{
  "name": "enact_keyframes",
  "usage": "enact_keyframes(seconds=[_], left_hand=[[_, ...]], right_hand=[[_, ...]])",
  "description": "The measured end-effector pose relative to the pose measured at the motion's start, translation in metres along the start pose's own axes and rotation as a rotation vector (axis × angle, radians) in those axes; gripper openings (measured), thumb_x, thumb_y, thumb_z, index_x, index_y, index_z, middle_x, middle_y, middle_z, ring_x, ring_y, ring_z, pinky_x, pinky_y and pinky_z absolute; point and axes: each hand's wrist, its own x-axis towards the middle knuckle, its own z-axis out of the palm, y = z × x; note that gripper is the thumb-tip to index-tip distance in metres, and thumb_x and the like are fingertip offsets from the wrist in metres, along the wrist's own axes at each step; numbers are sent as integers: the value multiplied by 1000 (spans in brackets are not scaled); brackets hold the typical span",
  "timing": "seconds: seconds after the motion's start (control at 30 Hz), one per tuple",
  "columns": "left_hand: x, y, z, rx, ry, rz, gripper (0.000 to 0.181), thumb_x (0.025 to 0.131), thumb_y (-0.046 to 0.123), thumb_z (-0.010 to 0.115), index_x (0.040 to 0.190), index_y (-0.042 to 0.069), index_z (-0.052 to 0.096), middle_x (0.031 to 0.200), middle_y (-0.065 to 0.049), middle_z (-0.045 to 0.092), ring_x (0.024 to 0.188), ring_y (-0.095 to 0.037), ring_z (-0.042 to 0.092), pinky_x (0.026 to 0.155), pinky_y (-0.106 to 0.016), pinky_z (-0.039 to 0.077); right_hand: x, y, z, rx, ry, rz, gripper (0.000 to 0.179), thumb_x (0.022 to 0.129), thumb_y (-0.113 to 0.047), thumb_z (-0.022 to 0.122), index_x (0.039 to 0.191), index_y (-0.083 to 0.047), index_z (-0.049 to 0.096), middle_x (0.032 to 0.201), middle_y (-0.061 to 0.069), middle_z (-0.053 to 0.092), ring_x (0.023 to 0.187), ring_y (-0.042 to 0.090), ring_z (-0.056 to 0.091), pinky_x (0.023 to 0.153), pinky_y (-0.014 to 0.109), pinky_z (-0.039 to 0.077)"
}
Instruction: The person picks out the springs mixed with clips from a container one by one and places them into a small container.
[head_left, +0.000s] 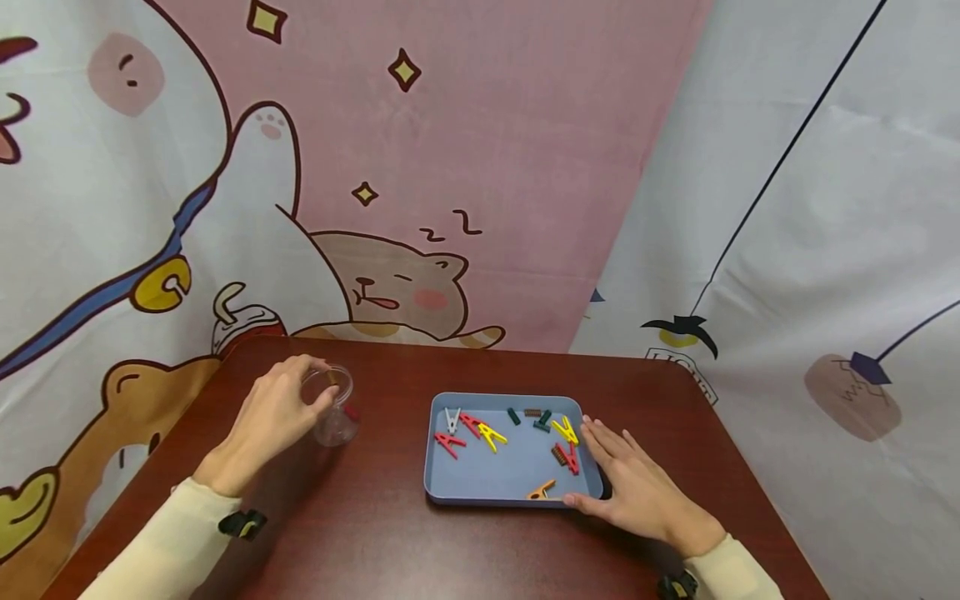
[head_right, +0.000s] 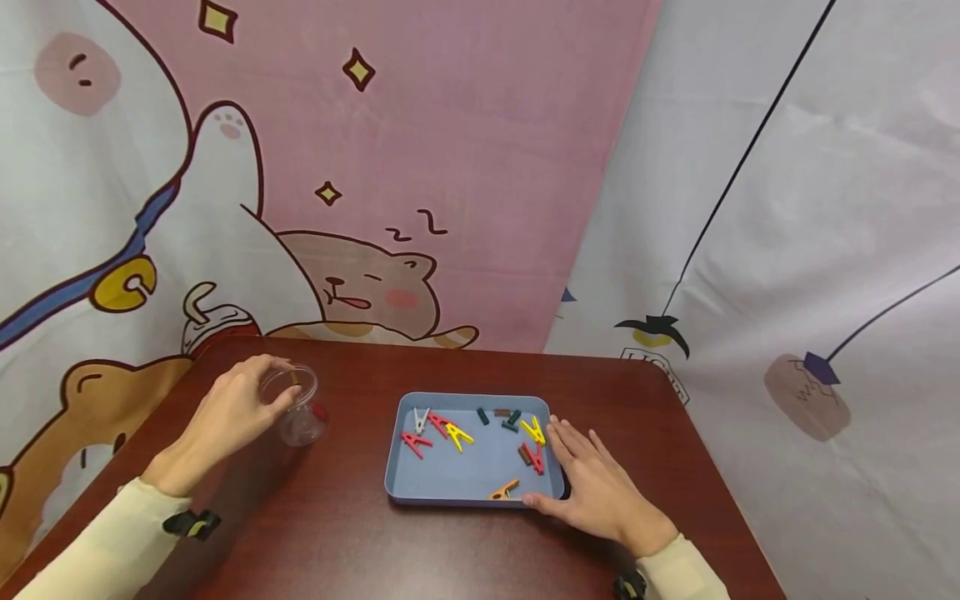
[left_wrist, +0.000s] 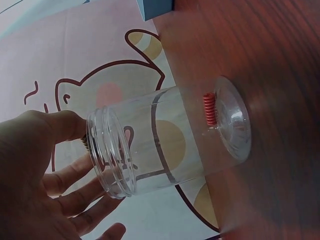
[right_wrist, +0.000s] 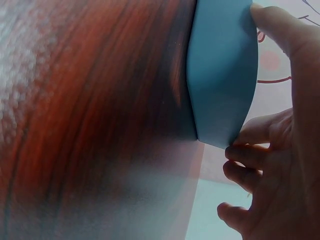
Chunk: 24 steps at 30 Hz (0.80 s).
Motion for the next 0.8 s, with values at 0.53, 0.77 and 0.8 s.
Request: enact_keyframes(seconds=[0.53,0.77,0.8], left_hand=[[-1,1,-2,-5,-33,-38,56,102,24,90,149,3,67,133,-27,79,118,-50,74,99,-73,60],[-2,0,-2,10,-34,-29,57,102,24,89,150,1,68,134,-28,79,120,-52,74,100,-74,59],[-2,0,-2,14,-33,-27,56,102,24,89,149,1,68,134,-28,79,119,-52,74,99,-74,60]], right_hand=[[0,-1,-4,-18,-6,-7,123,96,-91,70,176,-1,46,187,17,44,173,45,46,136,78,36],[0,0,-3,-13,-15,-2,124,96,-92,69,177,-2,46,188,17,43,173,45,44,136,78,35],[0,0,-3,-15,-17,-1,124,96,-92,69,177,-2,46,188,17,43,174,45,44,137,78,35]])
